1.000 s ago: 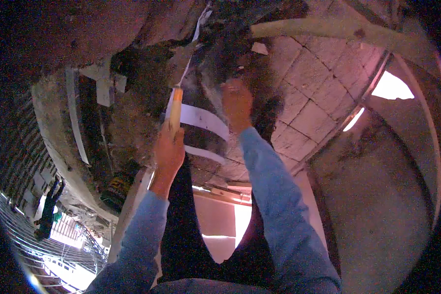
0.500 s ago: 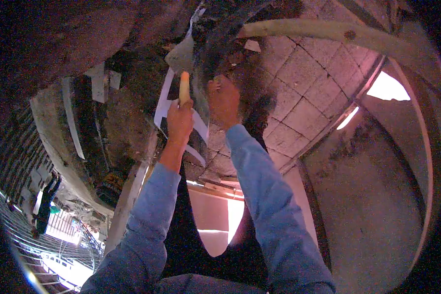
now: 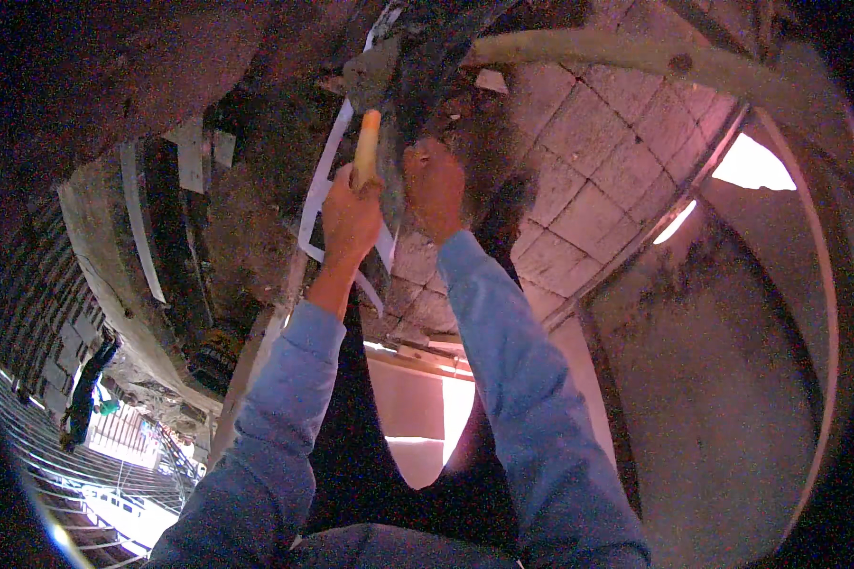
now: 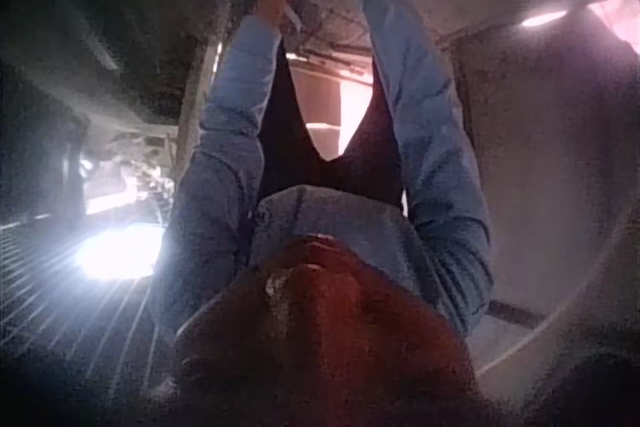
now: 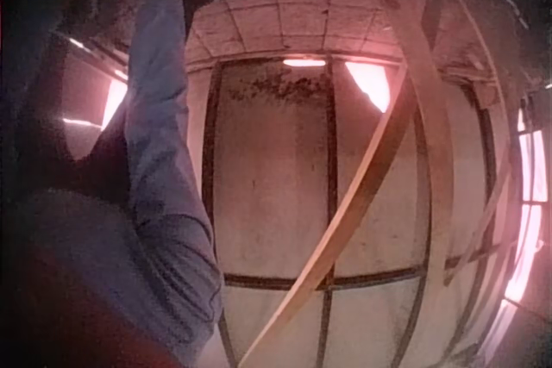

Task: The person applies mortar to a brick wall using a trowel and hawk. They scoop mortar from the hawk, spread it between bricks, and smooth the joints while standing on scaffolding.

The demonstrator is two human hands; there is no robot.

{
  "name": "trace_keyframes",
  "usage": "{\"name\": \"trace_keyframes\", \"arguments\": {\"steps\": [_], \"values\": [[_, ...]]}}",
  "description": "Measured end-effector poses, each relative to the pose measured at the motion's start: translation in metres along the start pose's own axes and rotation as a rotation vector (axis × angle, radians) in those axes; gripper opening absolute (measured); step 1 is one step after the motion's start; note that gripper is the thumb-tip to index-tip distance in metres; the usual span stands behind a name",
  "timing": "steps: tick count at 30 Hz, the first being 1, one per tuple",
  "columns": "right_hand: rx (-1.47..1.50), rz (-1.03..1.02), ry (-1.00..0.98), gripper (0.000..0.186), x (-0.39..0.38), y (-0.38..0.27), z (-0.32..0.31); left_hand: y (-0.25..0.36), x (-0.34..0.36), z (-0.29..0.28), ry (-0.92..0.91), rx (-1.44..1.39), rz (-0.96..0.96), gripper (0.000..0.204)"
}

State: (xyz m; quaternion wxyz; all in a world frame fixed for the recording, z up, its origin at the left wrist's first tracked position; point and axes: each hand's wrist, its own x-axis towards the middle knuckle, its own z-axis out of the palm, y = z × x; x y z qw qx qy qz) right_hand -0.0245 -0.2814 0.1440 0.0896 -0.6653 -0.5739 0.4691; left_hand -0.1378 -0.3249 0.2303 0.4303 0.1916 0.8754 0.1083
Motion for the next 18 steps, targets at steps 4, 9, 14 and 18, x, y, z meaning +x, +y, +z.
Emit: {"name": "trace_keyframes", "arguments": {"steps": [4, 9, 14, 18], "values": [[0.063, 0.000, -0.013, 0.025, 0.004, -0.002, 0.000, -0.006, -0.009, -0.005, 0.057, 0.018, 0.052, 0.040], [0.003, -0.037, 0.010, 0.023, 0.003, -0.015, -0.001, -0.022, -0.004, 0.007, 0.044, -0.014, -0.072, 0.040], [-0.028, -0.019, -0.014, 0.023, 0.002, -0.015, -0.001, 0.000, 0.012, 0.014, 0.029, -0.055, 0.001, 0.040], [0.016, -0.013, -0.037, 0.025, 0.003, -0.019, -0.005, -0.004, 0.014, 0.003, 0.051, -0.069, 0.010, 0.038]]}}
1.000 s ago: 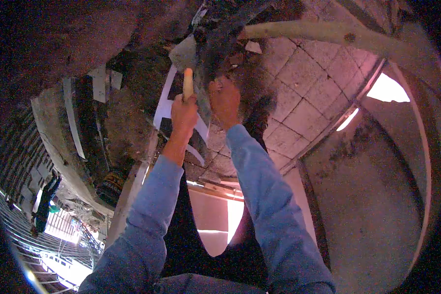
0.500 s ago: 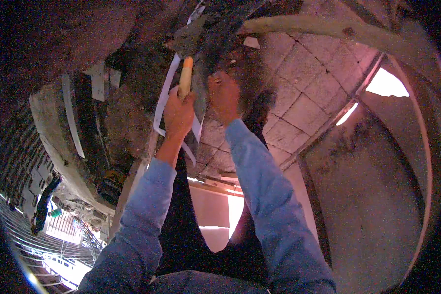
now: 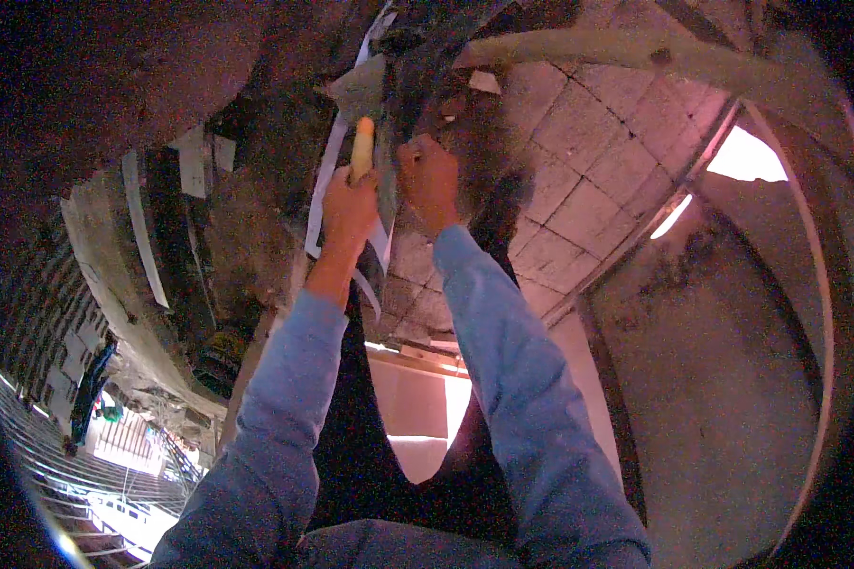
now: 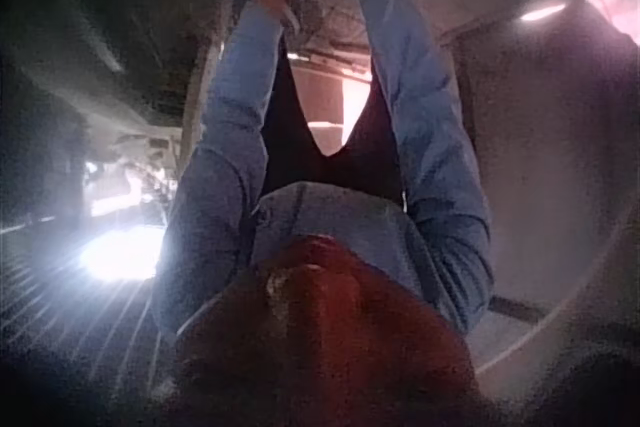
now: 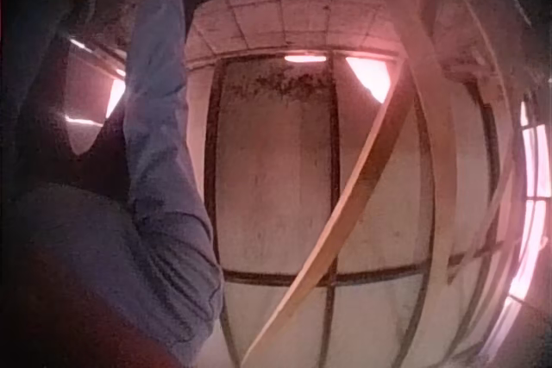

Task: The person applies mortar to a brick wall using a trowel and hawk. They scoop mortar from the hawk, spread it between bricks, and smooth the joints while standing on scaffolding.

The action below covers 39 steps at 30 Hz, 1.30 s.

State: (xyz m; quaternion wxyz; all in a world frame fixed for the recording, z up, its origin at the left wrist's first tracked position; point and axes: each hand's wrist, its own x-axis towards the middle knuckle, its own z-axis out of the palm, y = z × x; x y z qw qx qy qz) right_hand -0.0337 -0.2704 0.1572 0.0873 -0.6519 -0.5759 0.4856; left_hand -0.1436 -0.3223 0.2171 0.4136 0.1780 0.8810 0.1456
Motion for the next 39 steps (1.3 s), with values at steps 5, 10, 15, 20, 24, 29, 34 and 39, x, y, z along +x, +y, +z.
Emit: {"name": "trace_keyframes", "arguments": {"steps": [5, 10, 15, 20, 24, 29, 34, 39], "values": [[-0.081, 0.033, 0.000, 0.027, 0.000, 0.009, -0.012, -0.023, -0.033, -0.029, 0.063, 0.196, 0.048, 0.041], [-0.134, 0.077, 0.086, 0.027, 0.001, 0.012, -0.013, 0.006, -0.011, -0.050, -0.225, -0.139, -0.012, 0.041], [-0.021, 0.196, 0.025, 0.031, 0.002, 0.010, 0.004, 0.047, 0.027, -0.023, 0.007, 0.359, 0.356, 0.045], [0.037, 0.202, -0.020, 0.026, 0.002, -0.003, -0.012, 0.014, 0.052, 0.023, 0.171, 0.392, 0.318, 0.048], [0.156, 0.194, 0.014, 0.022, 0.007, 0.000, -0.012, -0.018, 0.078, 0.047, 0.153, 0.381, 0.260, 0.049], [0.217, 0.271, -0.058, 0.019, 0.007, 0.008, -0.018, -0.056, 0.093, 0.072, 0.099, 0.255, 0.259, 0.049], [0.146, 0.170, 0.028, 0.019, 0.006, 0.005, -0.019, -0.078, 0.104, 0.085, 0.138, 0.289, 0.189, 0.050], [0.114, 0.308, -0.061, 0.020, 0.009, 0.005, -0.022, -0.080, 0.116, 0.092, 0.134, 0.321, 0.044, 0.051]]}}
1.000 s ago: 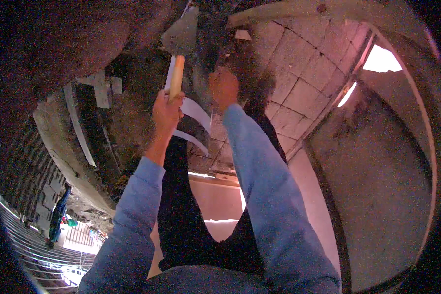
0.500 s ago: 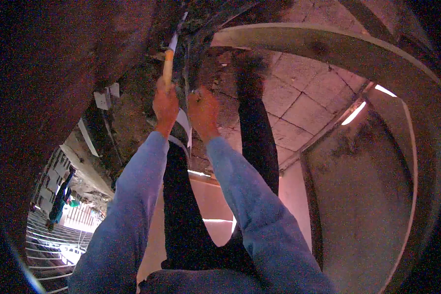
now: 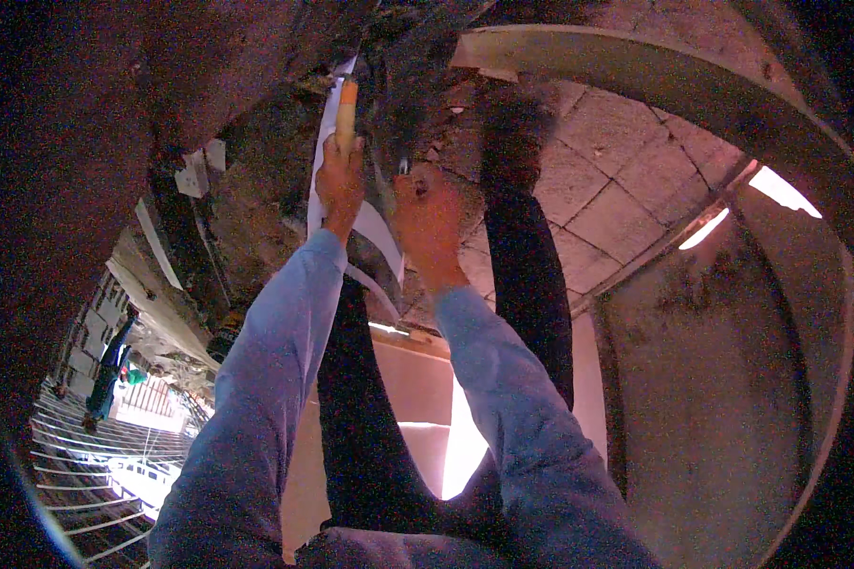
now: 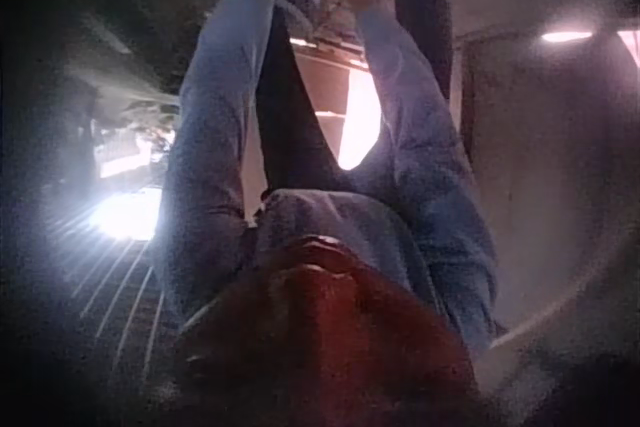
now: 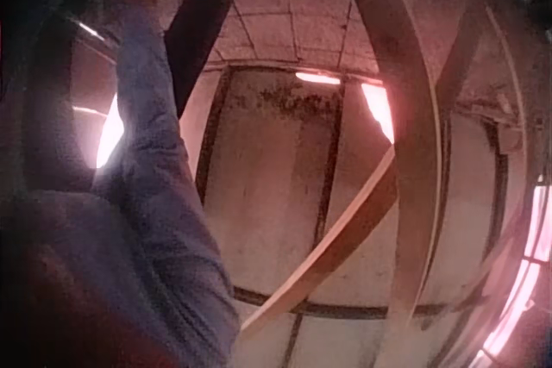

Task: The person applies mortar to a brick wall using a trowel and hawk. They scoop mortar from the hawk, spread it between bricks, and smooth the joints while standing on scaffolding.

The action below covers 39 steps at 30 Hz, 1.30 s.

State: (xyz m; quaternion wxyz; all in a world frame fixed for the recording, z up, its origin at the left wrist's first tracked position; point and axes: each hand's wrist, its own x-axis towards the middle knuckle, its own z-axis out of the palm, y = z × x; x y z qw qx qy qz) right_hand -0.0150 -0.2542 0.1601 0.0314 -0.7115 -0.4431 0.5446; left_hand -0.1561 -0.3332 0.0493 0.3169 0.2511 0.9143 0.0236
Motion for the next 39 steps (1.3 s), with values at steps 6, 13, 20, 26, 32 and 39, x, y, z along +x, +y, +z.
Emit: {"name": "trace_keyframes", "arguments": {"steps": [6, 13, 20, 26, 32, 39], "values": [[0.030, -0.082, 0.030, 0.020, 0.001, 0.019, 0.007, -0.017, 0.004, -0.007, -0.030, 0.111, 0.042, 0.054], [-0.018, -0.145, 0.071, 0.022, 0.001, 0.023, 0.015, -0.036, 0.021, -0.014, -0.015, 0.007, 0.072, 0.055], [-0.019, -0.019, 0.012, 0.024, -0.003, 0.002, 0.005, -0.019, 0.031, -0.070, -0.229, -0.014, 0.110, 0.049], [-0.053, -0.030, 0.047, 0.025, -0.002, 0.003, 0.006, -0.017, 0.023, -0.074, -0.133, 0.069, 0.162, 0.053], [-0.038, -0.055, 0.035, 0.025, -0.001, 0.008, 0.008, 0.003, 0.028, -0.063, -0.116, 0.024, 0.227, 0.055], [-0.010, -0.043, 0.029, 0.025, -0.002, -0.001, 0.006, 0.012, 0.075, -0.043, -0.172, -0.188, 0.225, 0.054]]}}
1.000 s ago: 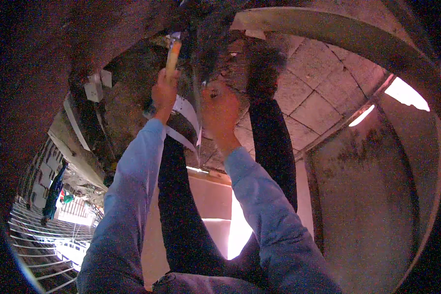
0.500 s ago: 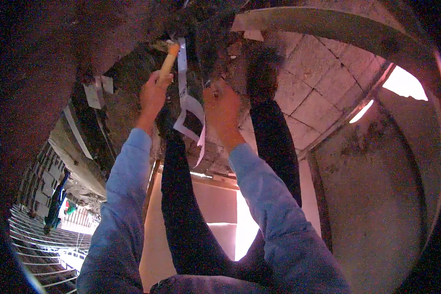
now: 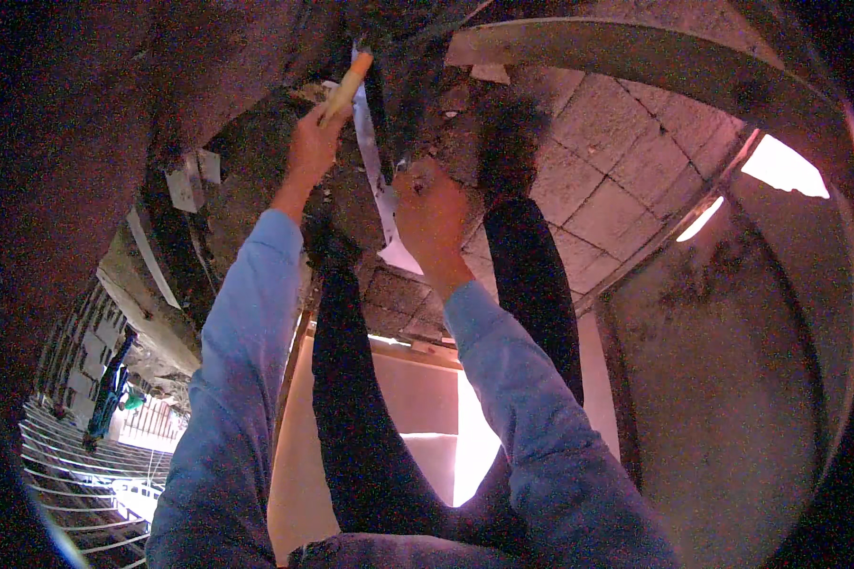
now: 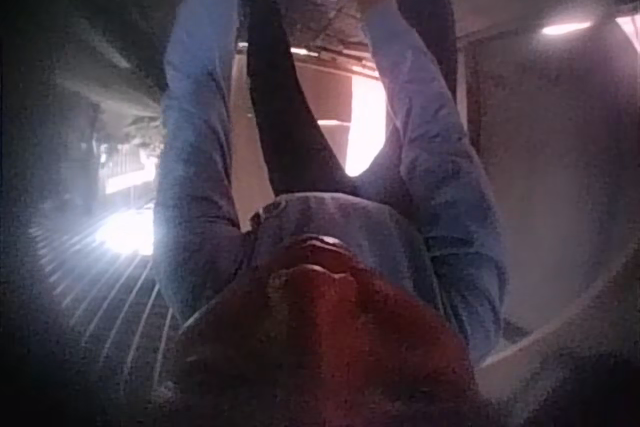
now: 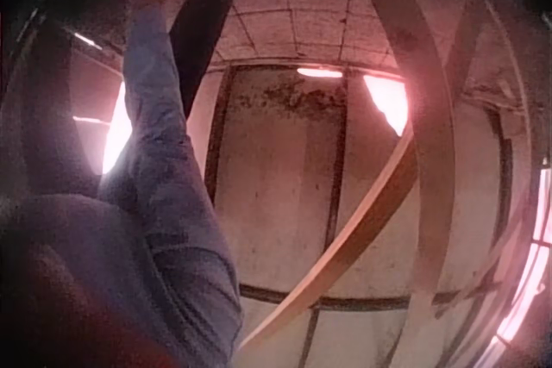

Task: The person applies mortar to a brick wall using a trowel and hawk. They scoop mortar from the hawk, spread it between bricks, and smooth the joints while standing on scaffolding.

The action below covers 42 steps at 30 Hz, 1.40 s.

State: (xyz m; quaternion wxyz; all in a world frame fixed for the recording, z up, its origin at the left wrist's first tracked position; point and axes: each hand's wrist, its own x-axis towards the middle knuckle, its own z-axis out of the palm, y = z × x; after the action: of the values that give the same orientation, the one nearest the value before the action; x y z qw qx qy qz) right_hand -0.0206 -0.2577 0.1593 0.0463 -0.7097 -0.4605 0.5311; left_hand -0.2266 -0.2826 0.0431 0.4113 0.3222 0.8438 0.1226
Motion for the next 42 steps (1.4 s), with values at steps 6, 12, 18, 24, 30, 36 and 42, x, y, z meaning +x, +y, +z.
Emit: {"name": "trace_keyframes", "arguments": {"steps": [6, 12, 18, 24, 30, 36, 42], "values": [[-0.013, 0.005, -0.013, 0.025, 0.002, 0.008, 0.001, 0.020, 0.018, -0.011, -0.245, -0.182, -0.201, 0.055], [-0.027, 0.023, -0.061, 0.029, 0.004, 0.001, 0.002, 0.043, 0.031, -0.024, -0.375, -0.389, -0.224, 0.044], [0.040, 0.032, -0.036, 0.030, 0.003, -0.007, -0.002, 0.066, 0.049, -0.022, -0.528, -0.535, -0.266, 0.039], [0.024, 0.085, 0.028, 0.035, 0.008, 0.001, -0.005, 0.090, 0.041, -0.019, -0.607, -0.683, -0.321, 0.042], [-0.037, 0.146, 0.166, 0.034, 0.017, 0.020, -0.005, 0.100, 0.010, -0.031, -0.637, -0.740, -0.272, 0.042], [-0.043, 0.103, 0.192, 0.030, 0.014, 0.029, -0.008, 0.115, 0.015, -0.026, -0.377, -0.482, -0.222, 0.042], [-0.039, 0.125, 0.078, 0.027, 0.015, 0.010, -0.011, 0.114, 0.063, 0.008, 0.059, 0.044, 0.090, 0.047]]}}
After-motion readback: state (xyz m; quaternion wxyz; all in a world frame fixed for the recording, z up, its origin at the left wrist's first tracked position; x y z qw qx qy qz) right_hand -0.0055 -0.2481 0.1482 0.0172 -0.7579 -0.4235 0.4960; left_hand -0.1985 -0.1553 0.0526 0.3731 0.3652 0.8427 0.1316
